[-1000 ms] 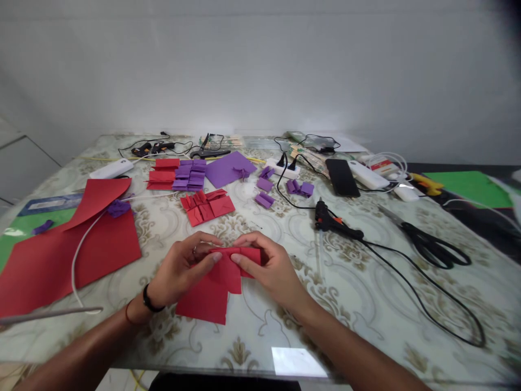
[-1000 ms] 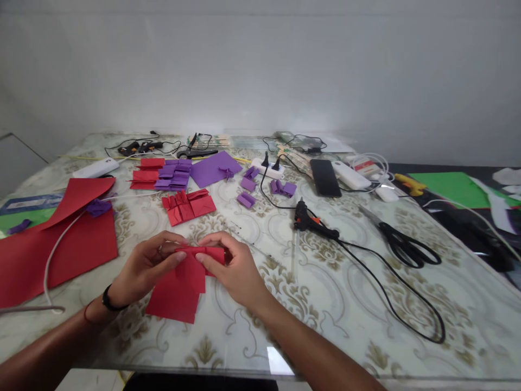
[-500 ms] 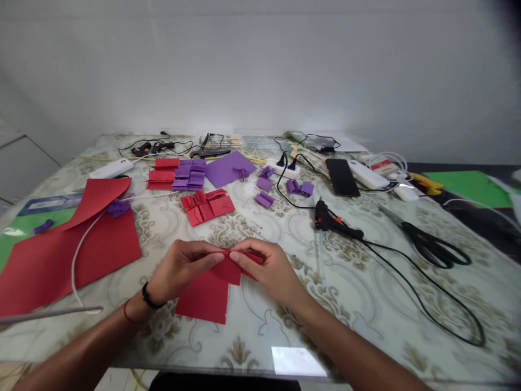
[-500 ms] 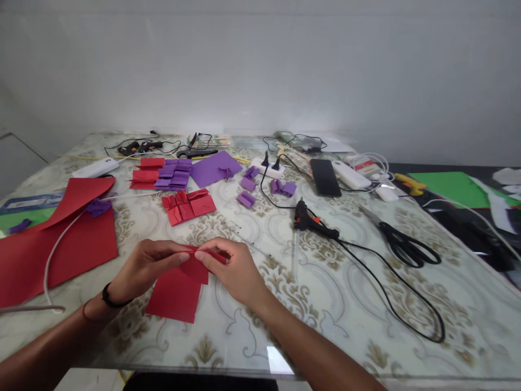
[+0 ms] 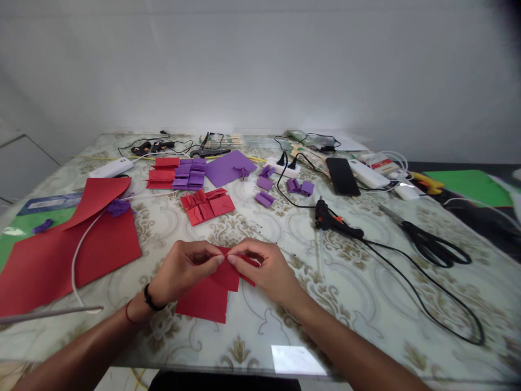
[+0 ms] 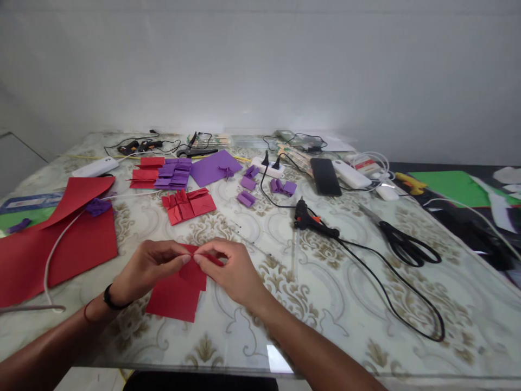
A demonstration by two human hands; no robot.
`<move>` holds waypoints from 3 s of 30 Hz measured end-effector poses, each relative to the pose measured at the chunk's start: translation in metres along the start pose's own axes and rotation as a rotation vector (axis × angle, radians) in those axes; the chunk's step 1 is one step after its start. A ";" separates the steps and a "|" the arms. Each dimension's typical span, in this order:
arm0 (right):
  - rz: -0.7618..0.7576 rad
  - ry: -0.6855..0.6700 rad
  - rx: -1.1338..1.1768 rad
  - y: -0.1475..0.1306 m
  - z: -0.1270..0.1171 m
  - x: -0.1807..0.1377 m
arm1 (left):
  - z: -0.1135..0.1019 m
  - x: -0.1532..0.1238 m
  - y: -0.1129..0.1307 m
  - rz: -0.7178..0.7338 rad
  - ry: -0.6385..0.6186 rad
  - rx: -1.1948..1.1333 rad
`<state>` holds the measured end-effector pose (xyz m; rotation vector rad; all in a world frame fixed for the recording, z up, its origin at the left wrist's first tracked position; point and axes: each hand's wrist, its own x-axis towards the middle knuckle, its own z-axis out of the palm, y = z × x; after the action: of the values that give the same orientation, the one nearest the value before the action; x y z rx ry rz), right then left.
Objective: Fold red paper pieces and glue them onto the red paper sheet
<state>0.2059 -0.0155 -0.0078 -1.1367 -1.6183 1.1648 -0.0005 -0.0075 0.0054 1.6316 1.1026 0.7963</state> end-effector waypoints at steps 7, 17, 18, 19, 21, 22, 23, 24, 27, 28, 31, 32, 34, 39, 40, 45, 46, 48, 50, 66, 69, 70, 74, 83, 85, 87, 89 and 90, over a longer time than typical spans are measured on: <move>-0.028 -0.034 0.012 -0.004 -0.001 0.000 | -0.001 -0.002 0.004 0.093 -0.012 0.137; -0.015 -0.061 0.004 -0.001 -0.012 0.005 | -0.005 0.003 0.002 -0.023 -0.074 0.041; -0.021 -0.059 -0.008 -0.001 -0.011 0.005 | -0.004 0.003 0.000 -0.040 -0.102 0.039; -0.023 -0.062 -0.020 -0.001 -0.009 0.004 | -0.003 0.003 -0.001 -0.054 -0.132 0.046; -0.018 -0.072 -0.021 -0.001 -0.007 0.003 | -0.002 0.003 -0.003 -0.066 -0.169 0.073; -0.016 -0.071 0.001 -0.001 -0.006 0.003 | -0.002 0.003 -0.003 -0.070 -0.169 0.071; -0.017 -0.059 0.033 -0.001 -0.007 0.002 | -0.003 0.003 -0.004 -0.076 -0.155 0.049; -0.027 -0.035 0.070 -0.002 -0.008 0.002 | -0.004 0.003 -0.004 -0.084 -0.127 0.007; -0.127 0.038 0.099 -0.004 -0.015 0.002 | -0.009 0.006 -0.004 -0.123 -0.003 -0.163; -0.175 0.032 0.058 -0.005 -0.018 0.002 | -0.010 0.008 -0.004 -0.135 0.034 -0.208; -0.278 -0.085 -0.121 -0.006 -0.024 0.003 | -0.010 0.011 -0.005 -0.158 0.097 -0.326; -0.286 -0.120 -0.149 -0.006 -0.024 0.003 | -0.009 0.011 -0.006 -0.158 0.105 -0.371; -0.271 -0.157 -0.159 -0.005 -0.023 0.004 | -0.008 0.012 -0.007 -0.144 0.118 -0.453; -0.192 -0.192 -0.103 0.002 -0.019 0.006 | -0.006 0.010 -0.005 -0.077 0.082 -0.410; -0.175 -0.201 -0.084 0.002 -0.019 0.006 | -0.006 0.010 -0.004 -0.067 0.067 -0.374; -0.067 -0.265 -0.014 0.003 -0.019 0.007 | -0.009 0.007 -0.001 -0.062 -0.049 -0.302; -0.050 -0.270 0.000 0.003 -0.018 0.006 | -0.010 0.006 -0.001 -0.070 -0.079 -0.304; -0.029 -0.269 0.029 0.004 -0.018 0.006 | -0.010 0.006 -0.002 -0.093 -0.124 -0.304; -0.021 -0.270 0.057 0.006 -0.018 0.005 | -0.010 0.005 -0.003 -0.106 -0.136 -0.303; -0.015 -0.114 -0.018 0.002 -0.011 0.006 | 0.000 0.002 0.002 0.006 -0.094 -0.147; -0.021 -0.061 -0.029 0.002 -0.006 0.003 | 0.003 0.002 -0.003 0.010 -0.062 -0.136; -0.020 -0.035 -0.004 0.003 -0.003 0.002 | 0.003 0.002 -0.004 0.008 -0.056 -0.145; 0.029 0.078 0.180 0.003 0.005 -0.003 | 0.005 0.002 -0.005 0.037 0.021 -0.169; 0.216 0.033 0.476 0.007 0.012 0.003 | 0.015 -0.003 -0.007 0.117 0.120 -0.158; 0.250 0.041 0.542 0.008 0.013 0.003 | 0.015 -0.003 -0.009 0.119 0.172 -0.079; 0.267 0.043 0.562 0.008 0.013 0.004 | 0.015 -0.003 -0.009 0.123 0.211 -0.023; 0.250 0.018 0.506 0.008 0.012 0.004 | 0.014 -0.003 -0.007 0.116 0.217 -0.014; 0.226 0.007 0.461 0.007 0.011 0.003 | 0.014 -0.004 -0.006 0.104 0.210 -0.019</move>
<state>0.1961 -0.0137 -0.0166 -1.0302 -1.1480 1.5777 0.0085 -0.0149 -0.0046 1.6276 1.1579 1.0624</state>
